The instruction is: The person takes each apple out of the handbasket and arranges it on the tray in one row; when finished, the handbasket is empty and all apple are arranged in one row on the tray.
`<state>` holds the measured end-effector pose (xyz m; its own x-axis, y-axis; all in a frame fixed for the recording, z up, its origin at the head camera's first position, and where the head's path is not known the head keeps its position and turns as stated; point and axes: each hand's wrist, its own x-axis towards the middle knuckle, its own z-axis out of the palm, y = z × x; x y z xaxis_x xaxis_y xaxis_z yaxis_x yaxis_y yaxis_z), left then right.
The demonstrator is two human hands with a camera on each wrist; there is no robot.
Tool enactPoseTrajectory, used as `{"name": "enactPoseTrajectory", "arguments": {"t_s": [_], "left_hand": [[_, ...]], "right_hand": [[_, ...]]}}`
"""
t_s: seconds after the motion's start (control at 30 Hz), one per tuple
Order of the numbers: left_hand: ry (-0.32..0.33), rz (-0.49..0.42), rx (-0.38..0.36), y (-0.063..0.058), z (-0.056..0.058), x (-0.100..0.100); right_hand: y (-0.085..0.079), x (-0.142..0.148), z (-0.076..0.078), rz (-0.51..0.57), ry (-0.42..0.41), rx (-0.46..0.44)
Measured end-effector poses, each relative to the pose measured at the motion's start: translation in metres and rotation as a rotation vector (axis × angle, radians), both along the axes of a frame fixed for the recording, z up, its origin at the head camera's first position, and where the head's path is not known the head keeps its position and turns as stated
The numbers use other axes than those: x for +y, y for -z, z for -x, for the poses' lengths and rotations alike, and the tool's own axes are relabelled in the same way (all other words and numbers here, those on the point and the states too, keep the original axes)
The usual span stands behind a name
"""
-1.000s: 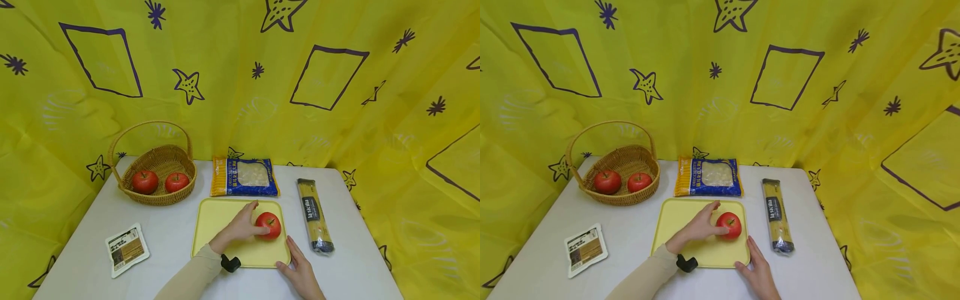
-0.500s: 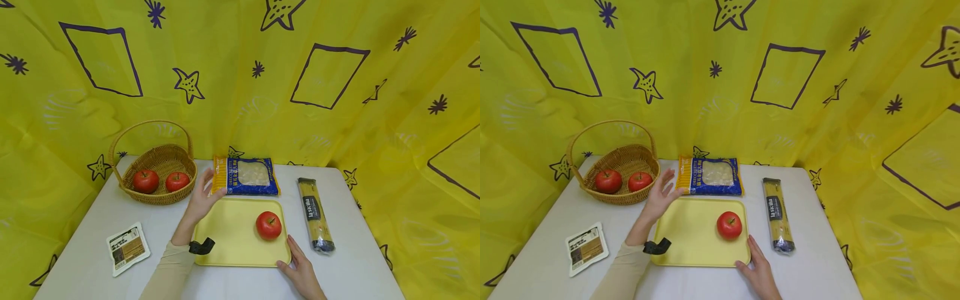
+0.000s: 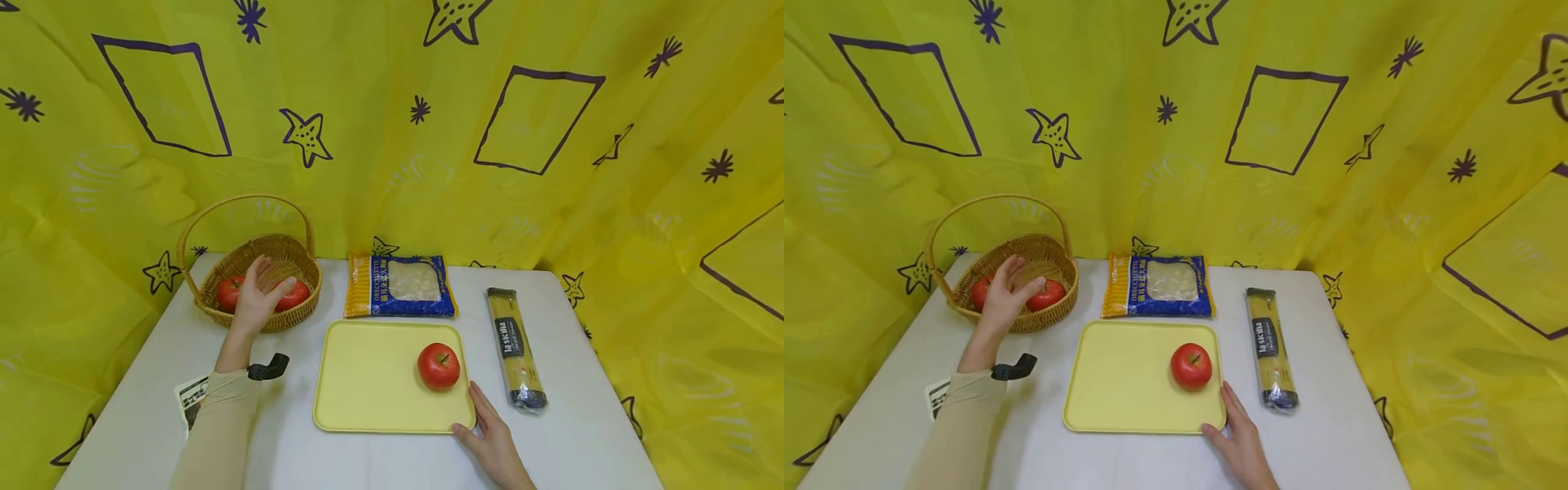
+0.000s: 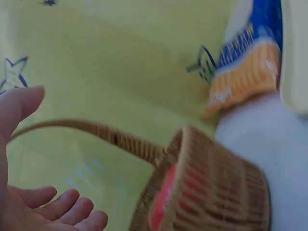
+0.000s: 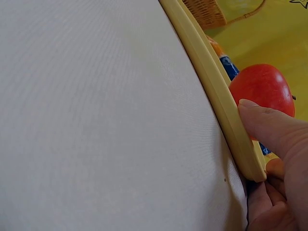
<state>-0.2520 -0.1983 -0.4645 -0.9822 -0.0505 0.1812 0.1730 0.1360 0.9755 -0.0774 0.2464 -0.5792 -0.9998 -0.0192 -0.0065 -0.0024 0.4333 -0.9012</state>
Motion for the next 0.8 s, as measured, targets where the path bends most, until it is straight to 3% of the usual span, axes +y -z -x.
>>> {"name": "enactPoseTrajectory", "arguments": {"t_s": [0.2,0.4,0.63,0.8], "left_hand": [[0.03,0.165,-0.118,0.005,0.016,-0.013],[0.055,0.318,-0.179,0.01,0.031,-0.012],[0.078,0.415,-0.264,0.02,0.043,-0.013],[0.12,0.457,-0.301,0.02,0.049,-0.014]], "right_hand": [[-0.003,0.001,0.0,0.015,-0.028,0.038],[-0.005,0.001,-0.001,0.026,-0.027,0.019],[-0.002,0.0,0.0,0.01,-0.023,-0.002],[-0.003,0.0,0.0,-0.002,-0.01,-0.021]]}}
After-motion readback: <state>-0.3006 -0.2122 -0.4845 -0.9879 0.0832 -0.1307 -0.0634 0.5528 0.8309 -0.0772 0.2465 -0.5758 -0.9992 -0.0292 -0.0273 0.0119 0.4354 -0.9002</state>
